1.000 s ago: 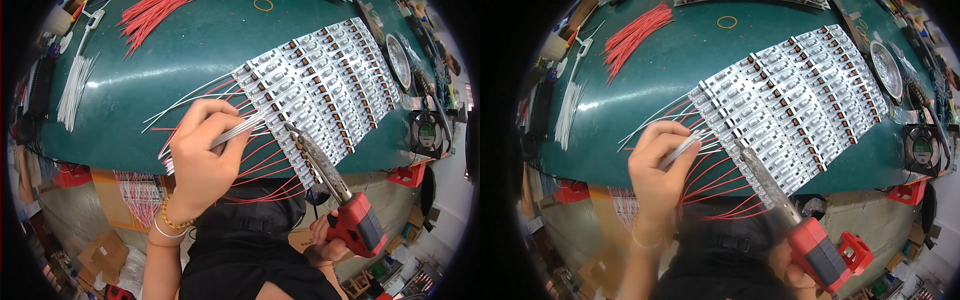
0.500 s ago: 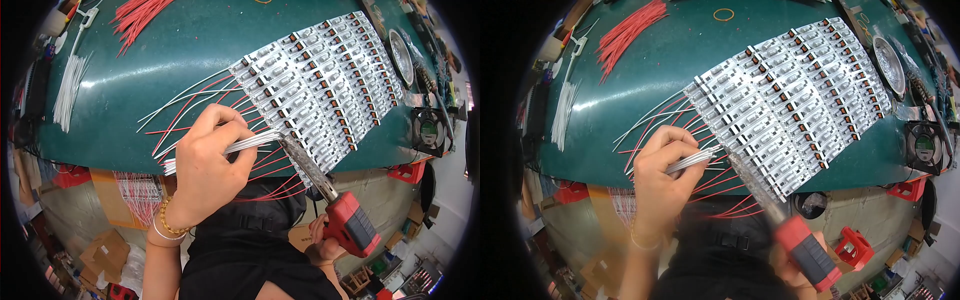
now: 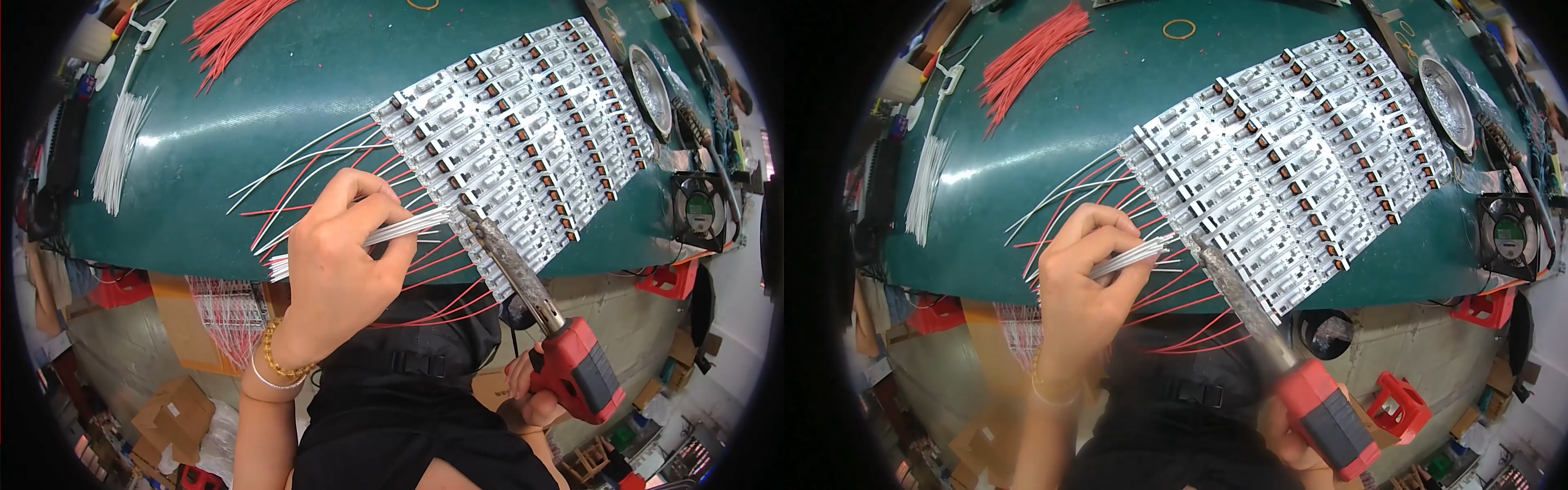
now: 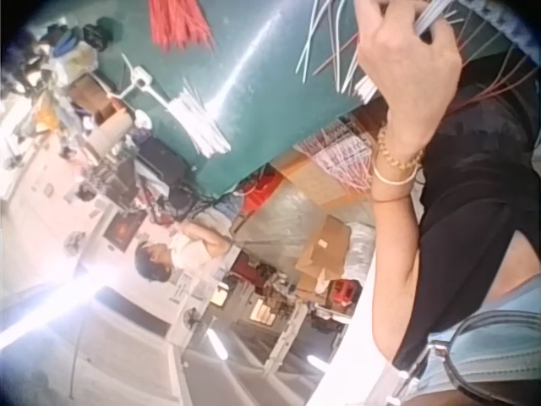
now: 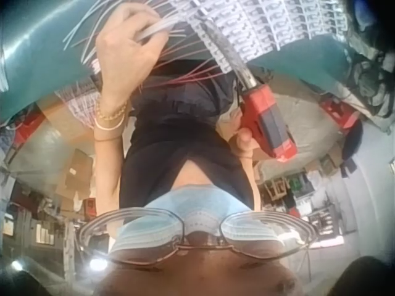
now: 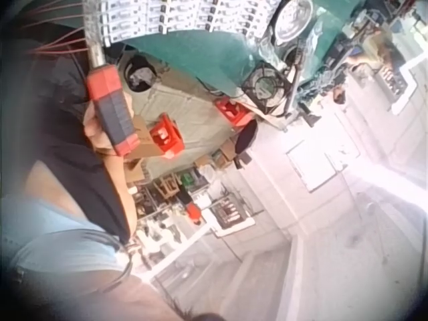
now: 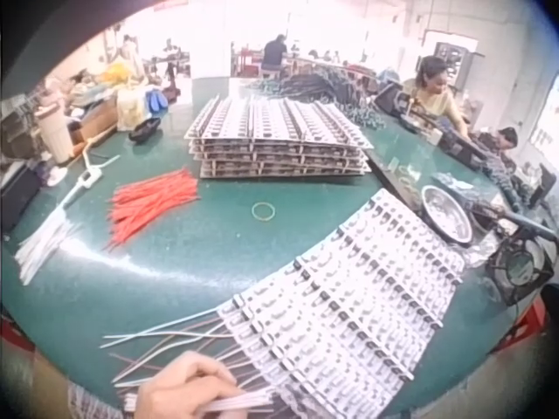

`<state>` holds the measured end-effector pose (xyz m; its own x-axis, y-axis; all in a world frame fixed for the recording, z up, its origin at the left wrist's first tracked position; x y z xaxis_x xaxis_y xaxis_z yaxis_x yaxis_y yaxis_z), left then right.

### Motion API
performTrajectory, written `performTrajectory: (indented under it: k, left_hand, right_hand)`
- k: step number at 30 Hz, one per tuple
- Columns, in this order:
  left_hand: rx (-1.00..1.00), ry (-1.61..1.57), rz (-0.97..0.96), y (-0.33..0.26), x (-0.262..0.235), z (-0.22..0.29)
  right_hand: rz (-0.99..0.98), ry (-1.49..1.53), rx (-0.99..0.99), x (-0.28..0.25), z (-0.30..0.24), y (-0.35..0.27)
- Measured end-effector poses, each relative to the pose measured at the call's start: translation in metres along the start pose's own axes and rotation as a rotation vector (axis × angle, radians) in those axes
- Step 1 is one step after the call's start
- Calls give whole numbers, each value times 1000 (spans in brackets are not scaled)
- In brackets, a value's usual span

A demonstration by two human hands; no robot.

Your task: The person solders bundles of white and red wires onto an array of circuit boards using a soldering gun.

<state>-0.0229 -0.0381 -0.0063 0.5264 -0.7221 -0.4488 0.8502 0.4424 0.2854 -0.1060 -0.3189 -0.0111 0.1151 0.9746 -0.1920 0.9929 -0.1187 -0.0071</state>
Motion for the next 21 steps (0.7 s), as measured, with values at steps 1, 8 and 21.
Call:
performTrajectory:
  k: [1, 8, 21]
  left_hand:
    - [14, 3, -6, -1, 0, -1]
    - [-23, -89, -119, -6, -6, 10]
    - [44, 1, -23, -12, 6, 7]
  right_hand:
    - [-54, 107, 82, 4, -3, 3]
    - [-131, 256, 200, -9, 3, -1]
    - [-134, 144, 135, -11, 3, 0]
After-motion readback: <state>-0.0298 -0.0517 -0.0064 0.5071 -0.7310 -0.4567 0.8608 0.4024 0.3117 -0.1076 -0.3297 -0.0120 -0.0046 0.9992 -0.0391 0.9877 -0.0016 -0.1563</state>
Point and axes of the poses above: each hand's wrist, its own y-axis towards the middle knuckle, its own x-axis out of the palm, z = x × y, the point moved 1 cm from there along y, towards the middle knuckle, and after that the axes turned 13 degrees about z, right-handed, at the moved point
